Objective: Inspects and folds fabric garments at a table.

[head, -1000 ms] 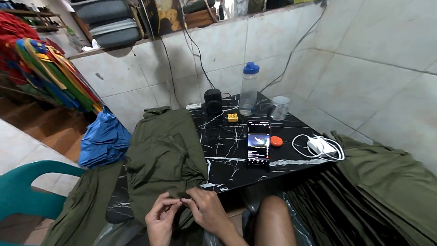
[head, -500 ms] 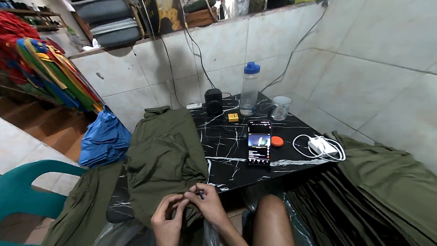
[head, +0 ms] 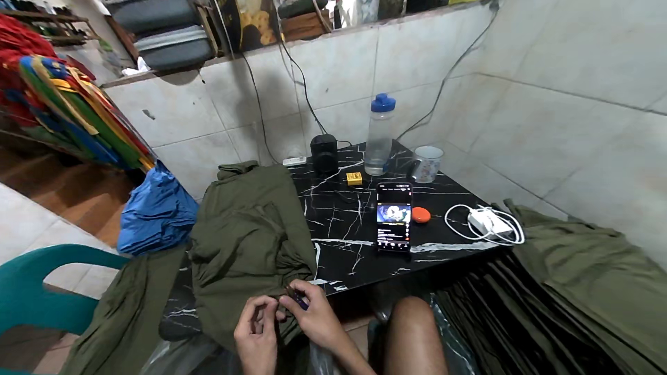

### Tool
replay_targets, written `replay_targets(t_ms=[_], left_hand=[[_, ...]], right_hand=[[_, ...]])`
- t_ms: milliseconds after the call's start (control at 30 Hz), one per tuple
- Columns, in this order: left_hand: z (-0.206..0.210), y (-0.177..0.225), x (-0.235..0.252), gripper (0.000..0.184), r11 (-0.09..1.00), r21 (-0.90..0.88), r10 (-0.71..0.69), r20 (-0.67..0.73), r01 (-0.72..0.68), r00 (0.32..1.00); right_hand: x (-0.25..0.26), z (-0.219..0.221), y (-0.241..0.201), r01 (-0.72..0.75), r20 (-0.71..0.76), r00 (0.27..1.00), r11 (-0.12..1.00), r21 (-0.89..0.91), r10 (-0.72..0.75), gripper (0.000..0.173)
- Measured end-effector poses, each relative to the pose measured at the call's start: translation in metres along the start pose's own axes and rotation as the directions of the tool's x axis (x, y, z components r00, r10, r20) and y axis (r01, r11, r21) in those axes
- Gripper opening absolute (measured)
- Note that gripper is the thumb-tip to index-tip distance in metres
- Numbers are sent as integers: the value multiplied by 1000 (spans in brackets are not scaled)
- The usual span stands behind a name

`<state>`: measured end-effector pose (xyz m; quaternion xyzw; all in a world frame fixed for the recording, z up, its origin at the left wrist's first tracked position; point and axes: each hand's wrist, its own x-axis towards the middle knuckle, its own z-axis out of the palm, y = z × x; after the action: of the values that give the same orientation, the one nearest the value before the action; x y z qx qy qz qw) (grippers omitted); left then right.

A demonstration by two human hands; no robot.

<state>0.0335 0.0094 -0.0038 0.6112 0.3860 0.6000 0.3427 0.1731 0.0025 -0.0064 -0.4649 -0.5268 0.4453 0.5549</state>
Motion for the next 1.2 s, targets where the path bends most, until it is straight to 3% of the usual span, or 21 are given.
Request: replay_targets(t_ms=[100, 233, 367, 467, 600, 867, 1000, 1200], left_hand=[[2, 5, -2, 9, 994, -107, -30, -23, 27, 999], [0, 2, -1, 7, 998, -61, 16, -8, -16, 1000], [-7, -3, 2, 5, 995, 19, 98, 6, -98, 995], [-14, -5, 5, 7, 986, 83, 143, 8, -143, 990], [-17, -5, 5, 5, 966, 171, 186, 65, -195, 980], [-14, -6, 3, 5, 959, 206, 185, 64, -194, 981], [-14, -4, 4, 5, 966, 175, 183, 64, -192, 981], [-12, -1, 5, 4, 977, 130, 165, 33, -167, 986]], right_hand=[[-1, 3, -2, -10, -8, 1000, 1000, -28, 10, 22], [-4, 5, -6, 45, -109, 992, 974, -224, -71, 25], [-6, 0, -8, 149, -162, 944, 812, -564, -287, 41], [-7, -8, -7, 258, -58, 908, 665, -701, -414, 38], [-9, -11, -4, 361, 89, 889, 567, -741, -450, 31], [-8, -5, 0, 361, 80, 865, 504, -784, -496, 31], [-8, 9, 0, 317, 2, 854, 517, -795, -521, 28], [-7, 15, 1, 289, -17, 781, 385, -877, -625, 28]])
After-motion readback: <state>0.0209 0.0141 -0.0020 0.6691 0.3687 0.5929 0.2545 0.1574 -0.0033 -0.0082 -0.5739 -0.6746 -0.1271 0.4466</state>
